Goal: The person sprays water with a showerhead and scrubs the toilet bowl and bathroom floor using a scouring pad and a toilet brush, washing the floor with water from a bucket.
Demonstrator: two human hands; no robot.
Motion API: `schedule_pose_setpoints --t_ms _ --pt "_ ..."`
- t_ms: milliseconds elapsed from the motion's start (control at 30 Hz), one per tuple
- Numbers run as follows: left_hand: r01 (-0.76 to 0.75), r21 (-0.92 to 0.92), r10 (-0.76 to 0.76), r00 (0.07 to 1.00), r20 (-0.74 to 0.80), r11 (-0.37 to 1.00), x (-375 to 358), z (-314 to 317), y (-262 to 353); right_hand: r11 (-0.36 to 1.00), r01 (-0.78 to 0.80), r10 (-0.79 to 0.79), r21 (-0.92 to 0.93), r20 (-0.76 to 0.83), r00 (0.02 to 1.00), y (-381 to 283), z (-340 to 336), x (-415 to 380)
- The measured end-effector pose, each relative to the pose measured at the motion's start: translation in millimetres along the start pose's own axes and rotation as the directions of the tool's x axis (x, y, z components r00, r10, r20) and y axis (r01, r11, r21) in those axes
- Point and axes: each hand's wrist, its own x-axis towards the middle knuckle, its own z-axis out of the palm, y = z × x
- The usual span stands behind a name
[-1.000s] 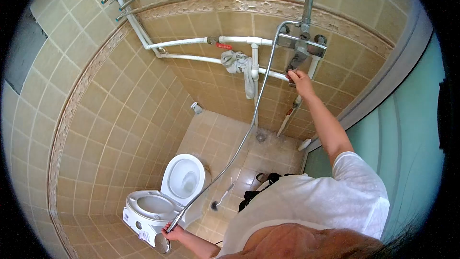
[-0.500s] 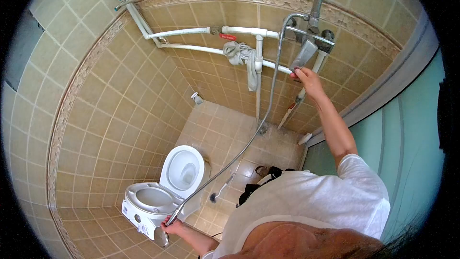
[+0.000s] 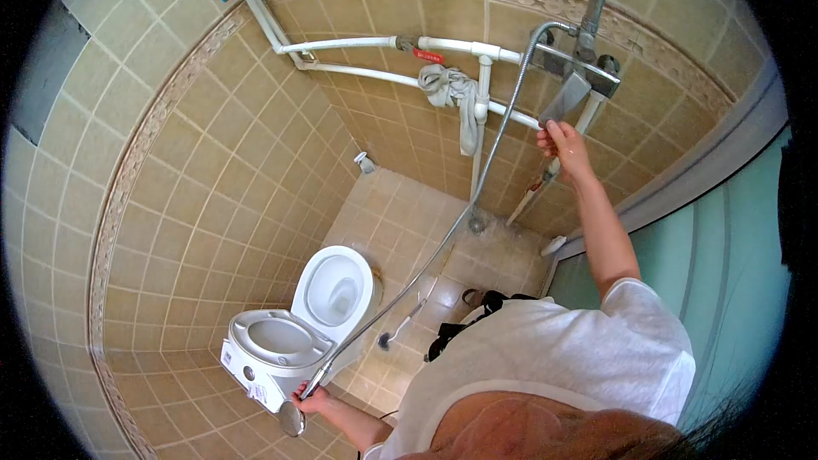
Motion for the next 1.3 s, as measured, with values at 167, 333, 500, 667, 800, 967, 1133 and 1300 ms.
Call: schedule_pose_setpoints --t_ms 167,333,500,667,800,967,1133,1300 --pt "0.020 0.008 -0.020 0.998 0.063 1.000 4.7 -6.0 3.8 0.838 0.092 -0.162 -0.537 -0.085 0.983 0.8 -10.4 19.9" --pt "0.124 -0.032 -0.122 0.991 0.046 0.992 0.2 17.1 -5.9 0.823 0.099 -0.200 -0.559 -0.122 0.972 20.3 -12.9 27.7" --pt "0.197 0.185 -0.265 0.820 0.508 0.963 -49.0 55.0 -38.1 0.877 0.186 -0.238 -0.442 -0.065 0.969 34.5 7.9 -18.8" --pt "0.284 0.274 -0.385 0.500 0.776 0.919 -141.8 114.1 -101.5 0.855 0.223 0.022 -0.468 0.461 0.887 17.9 76.7 -94.0" --pt "0.332 0.340 -0.410 0.169 0.896 0.880 -235.6 158.4 -153.4 0.785 0.541 -0.181 -0.302 0.724 0.666 0.6 128.4 -115.7" --pt "0.276 0.444 -0.465 0.012 0.885 0.852 -342.0 188.5 -165.5 0.628 0.729 -0.232 -0.274 0.828 0.511 -26.8 137.7 -114.2" --pt "0.218 0.444 -0.432 -0.103 0.896 0.869 -385.4 197.0 -172.4 0.583 0.770 -0.353 -0.258 0.773 0.526 -39.7 109.5 -99.4" --pt "0.195 0.545 -0.538 -0.091 0.838 0.816 -391.0 194.9 -181.8 0.732 0.626 -0.252 -0.267 0.748 0.614 -41.8 100.2 -98.9"
